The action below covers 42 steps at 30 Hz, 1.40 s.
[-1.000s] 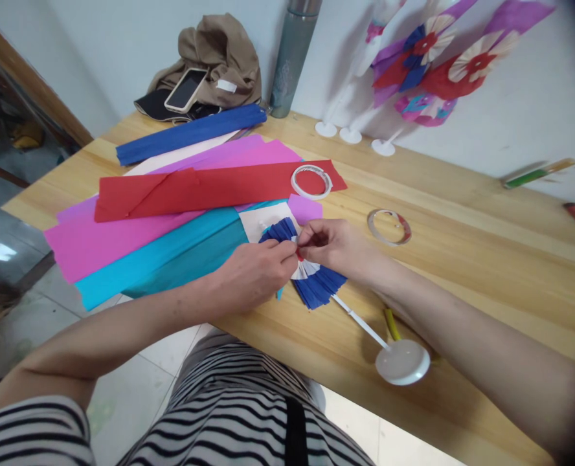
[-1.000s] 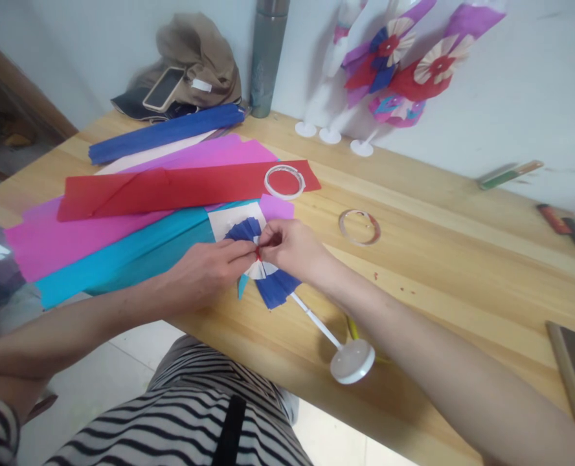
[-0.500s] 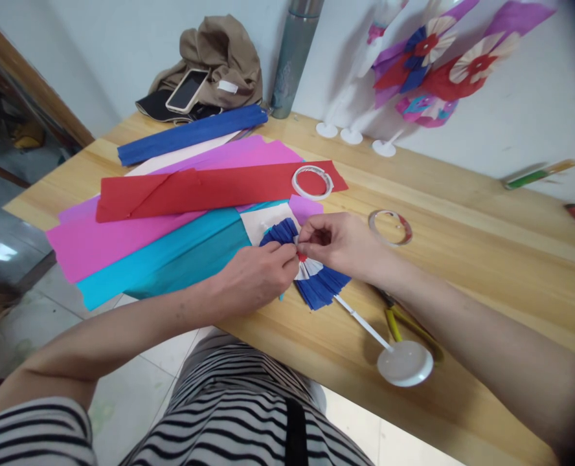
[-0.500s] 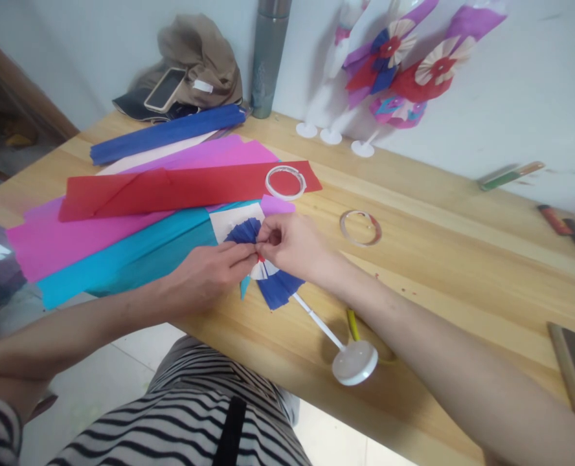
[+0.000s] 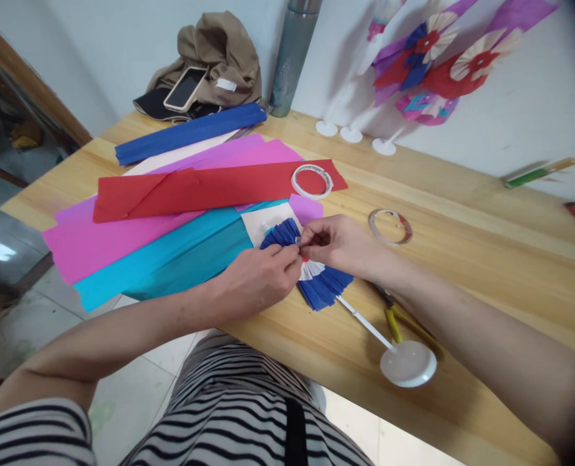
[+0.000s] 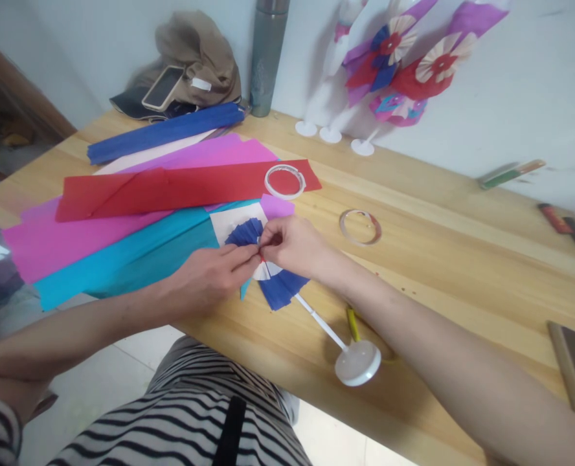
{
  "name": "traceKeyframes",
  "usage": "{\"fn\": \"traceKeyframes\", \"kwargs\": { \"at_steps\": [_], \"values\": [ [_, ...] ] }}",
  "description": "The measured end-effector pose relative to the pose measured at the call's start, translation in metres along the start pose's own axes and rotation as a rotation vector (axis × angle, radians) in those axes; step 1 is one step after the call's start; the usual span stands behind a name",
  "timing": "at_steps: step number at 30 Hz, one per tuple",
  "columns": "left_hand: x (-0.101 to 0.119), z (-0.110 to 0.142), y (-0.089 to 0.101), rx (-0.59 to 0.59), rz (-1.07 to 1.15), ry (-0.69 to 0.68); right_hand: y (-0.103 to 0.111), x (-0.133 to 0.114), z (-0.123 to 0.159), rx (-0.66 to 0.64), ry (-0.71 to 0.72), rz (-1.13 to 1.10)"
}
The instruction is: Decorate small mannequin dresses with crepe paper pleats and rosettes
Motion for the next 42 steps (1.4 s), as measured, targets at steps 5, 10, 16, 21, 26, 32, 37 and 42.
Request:
{"fn": "traceKeyframes", "kwargs": {
  "at_steps": [5,10,16,21,26,32,37,42],
  "values": [
    [0.001,0.000,-0.001,-0.021,-0.056,-0.017,0.000,0.007,-0.002,-0.025,-0.028,-0.102],
    [0.002,-0.001,-0.002,-0.015,-0.065,-0.010,-0.001,0.009,-0.004,-0.044,-0.024,-0.228],
    [-0.002,0.000,-0.002,-0.040,0.039,0.036,-0.003,0.008,-0.003,-0.038,-0.070,-0.319],
    [-0.005,0.000,-0.003,-0.027,0.119,0.032,-0.001,0.007,-0.003,-0.028,-0.096,-0.330],
    [-0.007,0.000,-0.005,-0.022,0.137,0.003,-0.001,0.007,0.000,-0.026,-0.090,-0.333],
    [-0.007,0.001,-0.001,-0.044,0.147,0.002,-0.001,0.006,0.004,-0.015,-0.070,-0.319],
    [-0.007,0.000,0.000,-0.077,0.145,0.030,-0.004,0.008,0.003,-0.008,-0.081,-0.296],
    [-0.007,-0.002,-0.003,-0.139,0.169,0.089,-0.005,0.012,0.003,-0.010,-0.087,-0.316]
  ]
}}
Point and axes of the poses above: each hand's wrist, its own z-axis away from the middle knuckle, its own y-axis out of the back of the hand, x = y × z, the point moved 5 cm from there along -z, towards the middle knuckle, and after that the axes turned 8 degrees about y, right-handed, at the moved point
